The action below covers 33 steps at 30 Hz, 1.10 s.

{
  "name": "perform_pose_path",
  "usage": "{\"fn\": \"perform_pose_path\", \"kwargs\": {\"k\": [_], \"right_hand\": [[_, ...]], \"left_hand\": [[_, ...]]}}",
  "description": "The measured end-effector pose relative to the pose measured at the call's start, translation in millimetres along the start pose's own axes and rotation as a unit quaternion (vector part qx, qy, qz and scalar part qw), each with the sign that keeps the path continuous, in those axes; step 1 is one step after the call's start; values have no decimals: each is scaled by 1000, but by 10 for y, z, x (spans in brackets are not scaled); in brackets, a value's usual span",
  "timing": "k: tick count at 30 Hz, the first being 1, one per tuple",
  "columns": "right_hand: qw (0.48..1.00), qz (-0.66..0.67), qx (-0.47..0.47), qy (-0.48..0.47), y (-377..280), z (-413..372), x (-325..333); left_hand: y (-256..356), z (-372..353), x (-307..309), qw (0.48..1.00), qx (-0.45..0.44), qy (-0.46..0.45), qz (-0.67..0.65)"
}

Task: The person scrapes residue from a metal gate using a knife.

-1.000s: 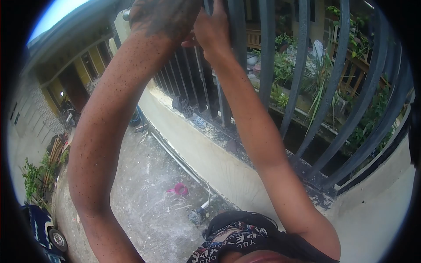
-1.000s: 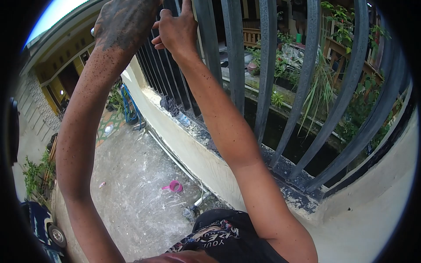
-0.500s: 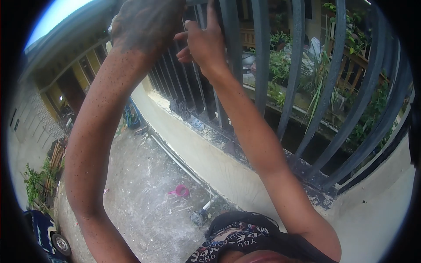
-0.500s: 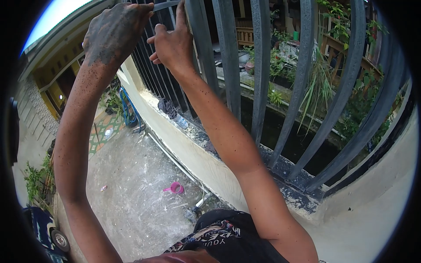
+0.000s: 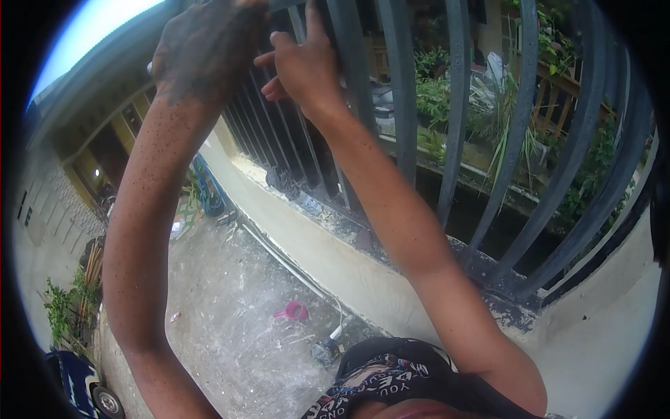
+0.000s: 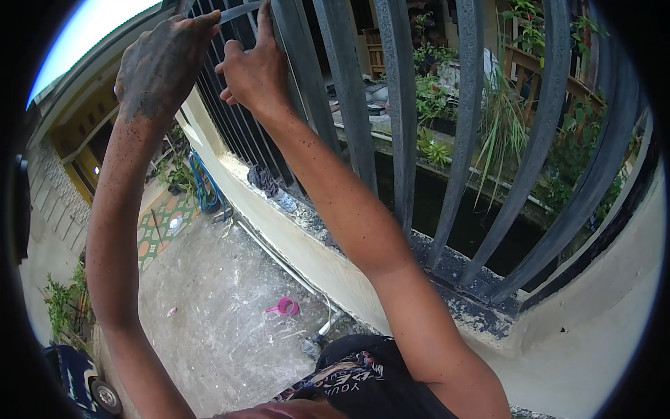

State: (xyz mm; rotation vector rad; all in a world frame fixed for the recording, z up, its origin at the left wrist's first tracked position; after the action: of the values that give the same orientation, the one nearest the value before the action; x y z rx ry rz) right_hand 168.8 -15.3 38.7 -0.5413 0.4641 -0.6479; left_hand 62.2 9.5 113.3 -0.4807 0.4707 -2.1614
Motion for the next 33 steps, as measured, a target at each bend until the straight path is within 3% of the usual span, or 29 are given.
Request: {"fn": "perform_pose_path", "kwargs": {"k": [1, 2, 5, 7, 9, 10, 11, 13, 14, 15, 17, 20, 21, 22, 23, 24, 26, 29, 30, 33], "right_hand": [[1000, 12, -8, 5, -8, 88, -23], [999, 30, 32, 1, -132, 155, -31], [1000, 20, -12, 17, -101, 419, -72], [999, 29, -11, 14, -85, 276, -39], [998, 51, 17, -9, -121, 4, -8], [999, 35, 17, -19, -88, -32, 1], [999, 36, 22, -17, 33, 89, -91], [979, -93, 117, 138, -157, 208, -138], [998, 58, 0, 3, -179, 326, -91], [982, -80, 125, 117, -327, 422, -200], [998, 56, 27, 7, -275, 689, -169], [999, 42, -9, 12, -198, 506, -137], [999, 29, 42, 3, -338, 246, -79], [985, -78, 128, 83, -253, 242, -83], [947, -182, 210, 163, -186, 214, -130], [946, -181, 212, 165, -286, 246, -70], [997, 34, 65, 10, -343, 385, -138], [999, 33, 13, 3, -356, 473, -171], [999, 33, 14, 0, -338, 439, -150], [1000, 8, 5, -21, -268, 413, -156]], "left_hand": [[-50, 70, 31, 1000, 1, 13, -23], [159, 107, 574, 998, 46, -32, 21], [-22, 392, 523, 990, 110, -57, -66], [85, 282, 723, 995, 94, -6, -21], [178, 234, 619, 987, 30, -159, 7], [193, 86, 621, 992, 75, -84, 63], [159, 174, 593, 992, 74, -79, 64], [-22, 332, 398, 980, 119, -159, 17], [-79, 343, 505, 985, 128, -95, -64], [-156, 447, 454, 985, 131, -96, -64], [-159, 700, 436, 989, 90, -97, -72], [-98, 617, 496, 977, 153, -148, -34], [-103, 466, 531, 969, 175, -176, 2], [68, 254, 732, 991, 111, -74, 23], [70, 254, 724, 991, 110, -70, 25], [49, 258, 739, 991, 121, -52, 10], [-8, 276, 729, 990, 134, -42, -7], [-92, 468, 652, 985, 126, -114, 2], [-22, 342, 760, 989, 136, -48, 16], [40, 308, 686, 993, 89, -32, 69]]}}
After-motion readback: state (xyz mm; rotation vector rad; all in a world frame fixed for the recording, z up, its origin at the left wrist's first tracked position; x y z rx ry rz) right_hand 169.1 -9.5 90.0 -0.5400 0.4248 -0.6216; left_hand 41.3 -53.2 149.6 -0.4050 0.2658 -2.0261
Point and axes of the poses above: each hand's wrist, its own z-axis towards the middle knuckle, its own x-axis out of the back of the hand, y = z × x, the point moved 9 cm from there along z, towards the middle knuckle, and after that the axes turned 4 degrees about x, right-handed, at the moved point
